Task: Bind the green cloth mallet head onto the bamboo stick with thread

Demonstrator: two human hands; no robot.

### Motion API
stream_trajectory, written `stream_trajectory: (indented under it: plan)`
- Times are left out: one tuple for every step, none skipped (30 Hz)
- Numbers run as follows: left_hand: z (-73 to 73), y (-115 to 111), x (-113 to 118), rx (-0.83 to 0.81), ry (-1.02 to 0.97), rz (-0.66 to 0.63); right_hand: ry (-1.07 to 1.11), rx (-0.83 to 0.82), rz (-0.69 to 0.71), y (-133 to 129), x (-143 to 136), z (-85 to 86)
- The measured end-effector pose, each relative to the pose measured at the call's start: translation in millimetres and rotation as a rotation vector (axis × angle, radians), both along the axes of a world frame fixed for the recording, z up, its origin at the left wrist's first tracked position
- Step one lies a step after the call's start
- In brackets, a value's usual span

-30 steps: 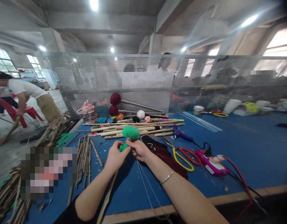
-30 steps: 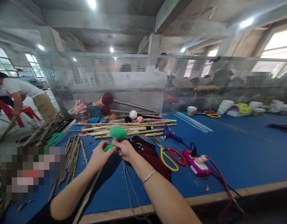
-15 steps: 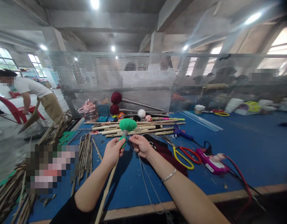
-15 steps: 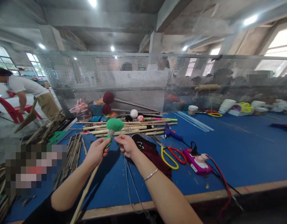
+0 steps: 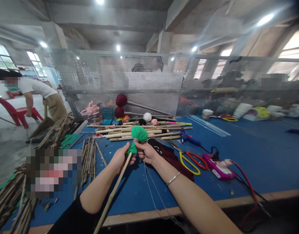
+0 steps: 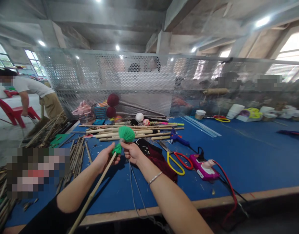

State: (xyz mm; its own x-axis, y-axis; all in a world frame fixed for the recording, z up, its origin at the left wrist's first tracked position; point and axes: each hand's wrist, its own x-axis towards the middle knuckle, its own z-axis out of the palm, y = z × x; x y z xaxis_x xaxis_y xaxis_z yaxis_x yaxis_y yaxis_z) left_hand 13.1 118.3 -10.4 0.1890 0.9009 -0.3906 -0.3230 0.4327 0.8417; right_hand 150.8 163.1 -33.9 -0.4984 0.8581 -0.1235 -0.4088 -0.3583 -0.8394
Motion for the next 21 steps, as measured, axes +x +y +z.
stream_trajectory:
  plan:
    - [-0.8,-1.1,1.9,0.058,0.053,0.044,-0.023,0.009,-0.001,-0.5,-1.8,0.0]
    - [-1.5,-2.5,3.8,0.126,0.099,0.083,-0.048,0.018,-0.004,-1.2,-3.8,-0.1]
    - [-2.0,-3.9,5.8,0.198,0.148,0.117,-0.073,0.028,-0.01,-1.8,-5.7,-0.3]
    - [-2.6,-5.1,7.6,0.263,0.207,0.15,-0.096,0.039,-0.015,-2.3,-7.2,-0.5]
    - [-3.2,-6.0,9.0,0.315,0.271,0.184,-0.114,0.051,-0.017,-2.5,-8.1,-0.7]
    - [-4.1,-6.3,9.9,0.35,0.33,0.215,-0.129,0.066,-0.016,-2.4,-8.3,-0.7]
    - [-5.2,-6.0,10.2,0.368,0.375,0.234,-0.145,0.085,-0.012,-2.1,-7.6,-0.4]
    - [-6.5,-5.2,10.0,0.376,0.404,0.242,-0.162,0.102,-0.003,-1.7,-6.0,0.3]
    - [-8.0,-4.0,9.3,0.378,0.424,0.246,-0.18,0.111,0.009,-1.4,-3.7,1.6]
    - [-9.5,-2.6,8.2,0.383,0.443,0.248,-0.193,0.112,0.017,-1.2,-0.9,3.5]
    - [-11.0,-1.2,7.1,0.393,0.462,0.248,-0.194,0.109,0.025,-1.3,2.1,5.7]
    - [-12.3,-0.1,6.0,0.41,0.48,0.25,-0.18,0.1,0.037,-1.7,5.0,8.1]
    - [-13.2,0.8,5.1,0.428,0.493,0.249,-0.151,0.09,0.049,-2.4,7.5,10.5]
    - [-13.6,1.3,4.4,0.444,0.499,0.245,-0.114,0.08,0.056,-3.2,9.4,12.5]
    - [-13.4,1.3,4.1,0.456,0.494,0.243,-0.079,0.07,0.055,-4.0,10.4,14.0]
    - [-12.6,1.1,3.9,0.463,0.479,0.243,-0.052,0.059,0.048,-4.8,10.6,14.9]
    - [-11.2,0.6,3.8,0.461,0.453,0.243,-0.039,0.048,0.036,-5.3,10.0,15.1]
    - [-9.5,0.0,3.9,0.449,0.417,0.239,-0.037,0.042,0.024,-5.4,8.7,14.6]
    - [-7.4,-0.7,4.0,0.43,0.369,0.235,-0.041,0.04,0.014,-5.2,7.1,13.8]
    - [-5.3,-1.3,4.1,0.412,0.311,0.228,-0.047,0.043,0.006,-4.6,5.3,12.7]
    - [-3.2,-1.9,4.3,0.397,0.244,0.217,-0.051,0.052,0.001,-3.8,3.6,11.5]
